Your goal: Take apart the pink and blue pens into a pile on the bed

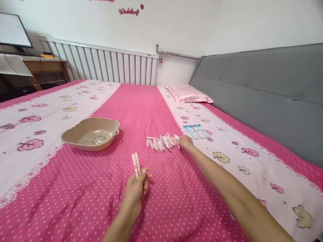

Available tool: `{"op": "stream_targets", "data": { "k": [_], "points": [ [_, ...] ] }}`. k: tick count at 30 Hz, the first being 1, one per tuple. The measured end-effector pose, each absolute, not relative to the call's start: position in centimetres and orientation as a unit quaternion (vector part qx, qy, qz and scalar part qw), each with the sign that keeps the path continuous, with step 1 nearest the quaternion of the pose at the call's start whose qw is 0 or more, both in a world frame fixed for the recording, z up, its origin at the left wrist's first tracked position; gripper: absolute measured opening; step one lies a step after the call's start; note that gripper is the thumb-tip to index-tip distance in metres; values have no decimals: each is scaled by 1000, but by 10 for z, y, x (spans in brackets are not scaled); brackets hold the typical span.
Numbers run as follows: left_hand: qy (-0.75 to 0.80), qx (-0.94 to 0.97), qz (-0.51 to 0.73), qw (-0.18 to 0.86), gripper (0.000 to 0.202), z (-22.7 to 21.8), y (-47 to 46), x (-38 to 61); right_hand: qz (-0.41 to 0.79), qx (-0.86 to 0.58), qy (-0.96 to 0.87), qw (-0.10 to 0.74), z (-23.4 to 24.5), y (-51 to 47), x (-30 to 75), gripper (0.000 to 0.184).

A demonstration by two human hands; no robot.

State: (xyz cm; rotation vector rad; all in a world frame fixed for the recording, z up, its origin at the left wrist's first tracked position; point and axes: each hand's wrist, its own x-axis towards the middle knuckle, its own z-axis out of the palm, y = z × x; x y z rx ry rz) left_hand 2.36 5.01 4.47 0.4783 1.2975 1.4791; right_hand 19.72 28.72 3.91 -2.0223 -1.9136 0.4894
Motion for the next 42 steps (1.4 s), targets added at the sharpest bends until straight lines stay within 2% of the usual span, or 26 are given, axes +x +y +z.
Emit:
{"op": "stream_targets", "data": {
  "k": [3, 11, 16, 19, 22, 25, 27, 30, 32, 35, 38, 42],
  "points": [
    [543, 201, 618, 532, 34, 45, 50, 24, 162, -723, -661, 121, 41, 280, 201, 29],
    [539, 199, 621, 533, 28, 48, 47, 23, 142, -704, -688, 103, 48, 263, 217, 31],
    [538, 192, 623, 535, 23, 52, 48, 21, 114, -707, -687, 122, 63, 240, 215, 46],
    [542, 178, 628, 529, 17, 57, 48, 21, 123, -673, -718, 126, 73, 206, 205, 34],
    [546, 168, 634, 521, 14, 60, 47, 22, 207, -574, -784, 112, 76, 158, 191, 15],
    [545, 158, 635, 524, 14, 60, 46, 21, 324, -461, -826, 35, 67, 116, 178, 23],
    [546, 154, 634, 526, 13, 60, 46, 21, 304, -438, -844, 59, 57, 100, 172, 30],
    [545, 157, 633, 527, 11, 62, 46, 21, 314, -431, -844, 48, 47, 95, 167, 15],
    [544, 156, 635, 526, 11, 63, 45, 21, 321, -421, -847, 36, 46, 102, 166, 16],
    [539, 157, 636, 530, 10, 62, 46, 22, 293, -439, -846, 79, 53, 129, 169, 23],
    [535, 164, 626, 543, 10, 60, 46, 22, 192, -523, -808, 192, 63, 177, 175, 24],
    [539, 167, 604, 563, 13, 60, 46, 23, 145, -581, -763, 246, 65, 239, 183, 33]
  ]
}}
